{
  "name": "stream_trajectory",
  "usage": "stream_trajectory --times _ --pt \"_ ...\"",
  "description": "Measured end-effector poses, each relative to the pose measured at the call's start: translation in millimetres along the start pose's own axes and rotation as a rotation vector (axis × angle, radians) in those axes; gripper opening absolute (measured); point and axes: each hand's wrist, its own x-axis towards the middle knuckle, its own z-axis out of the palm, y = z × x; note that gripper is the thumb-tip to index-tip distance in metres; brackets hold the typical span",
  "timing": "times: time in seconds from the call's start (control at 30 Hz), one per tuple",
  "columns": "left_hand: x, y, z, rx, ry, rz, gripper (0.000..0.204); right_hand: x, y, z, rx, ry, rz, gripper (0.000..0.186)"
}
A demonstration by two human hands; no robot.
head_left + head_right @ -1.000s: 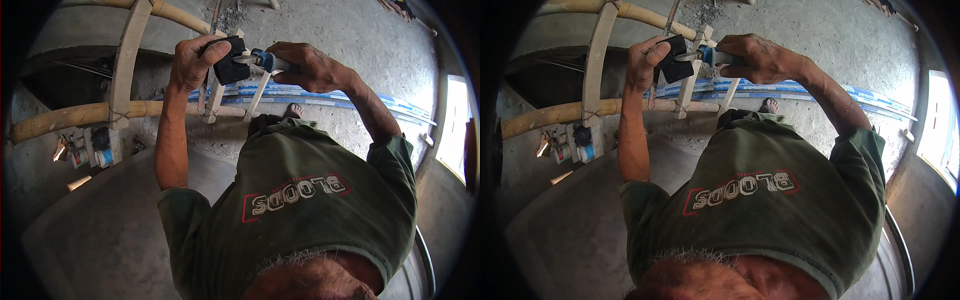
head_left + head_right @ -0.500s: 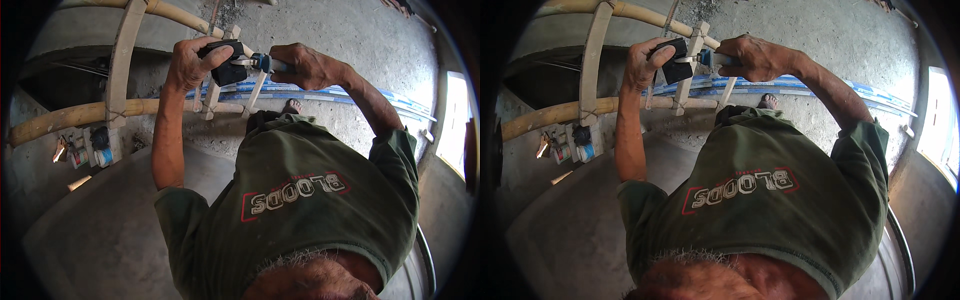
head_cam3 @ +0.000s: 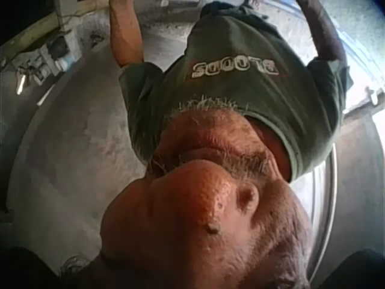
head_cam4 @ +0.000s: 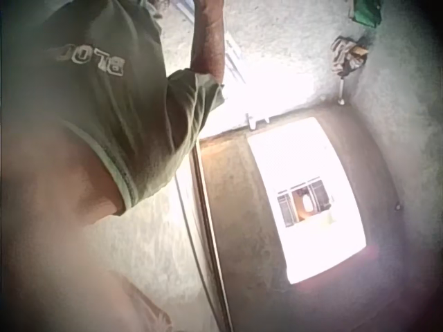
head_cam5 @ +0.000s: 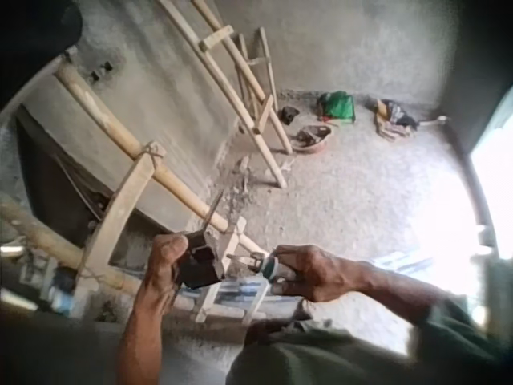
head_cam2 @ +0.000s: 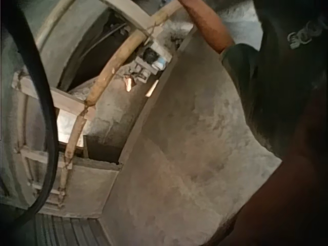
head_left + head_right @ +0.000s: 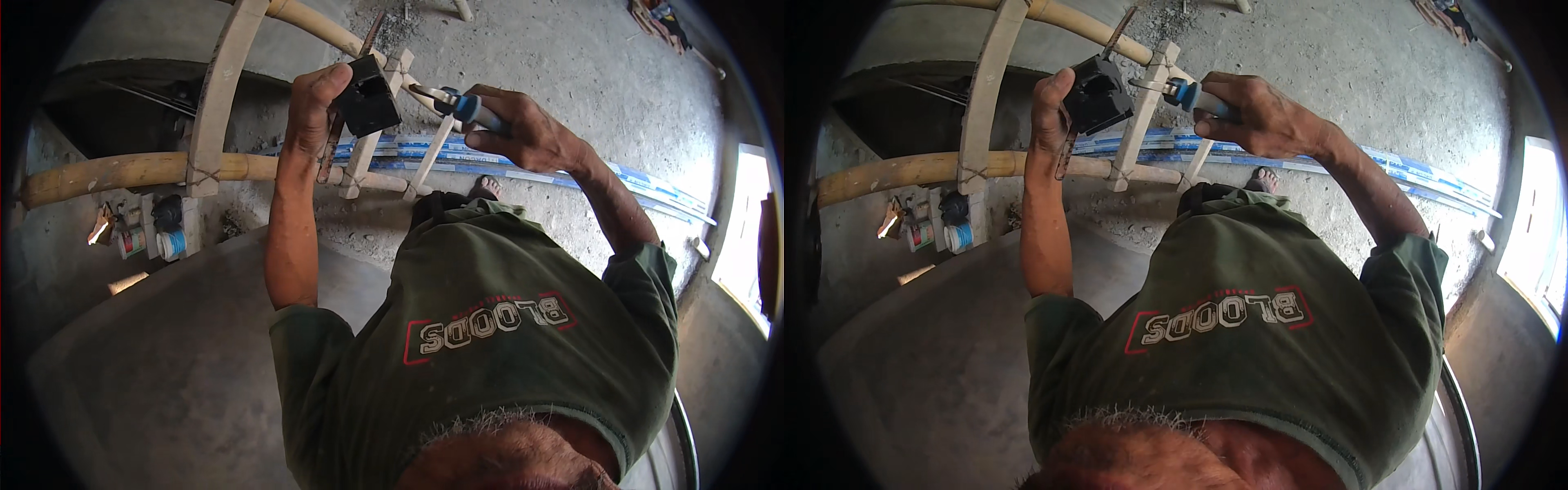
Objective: The person manipulates wires inside a black electrical box using a small screwdriver and pliers while standing on a ladder.
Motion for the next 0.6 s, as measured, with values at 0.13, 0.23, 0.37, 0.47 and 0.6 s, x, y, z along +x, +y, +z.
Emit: stream_trajectory --times 0.13,0.23,0.37,0.47,0.6 --pt "-2.9 6.8 5.6 -0.023 0.0 0.034 0.043 7.0 10.4 8.1 -0.09 0.019 -0.113 0.038" --pt "1.4 1.1 -4.1 0.154 -0.023 0.077 0.041 10.8 4.2 7.2 -0.142 0.019 -0.125 0.038" --pt "1.1 6.1 6.5 0.18 -0.009 0.08 0.044 15.4 6.3 13.4 -0.133 0.117 -0.207 0.03" --pt "1.2 5.9 3.2 0.225 -0.016 0.096 0.047 16.8 0.2 12.3 -0.113 0.114 -0.204 0.03" --pt "0.9 9.6 8.8 0.307 -0.04 0.124 0.051 16.3 -0.3 12.0 -0.103 0.108 -0.174 0.029"
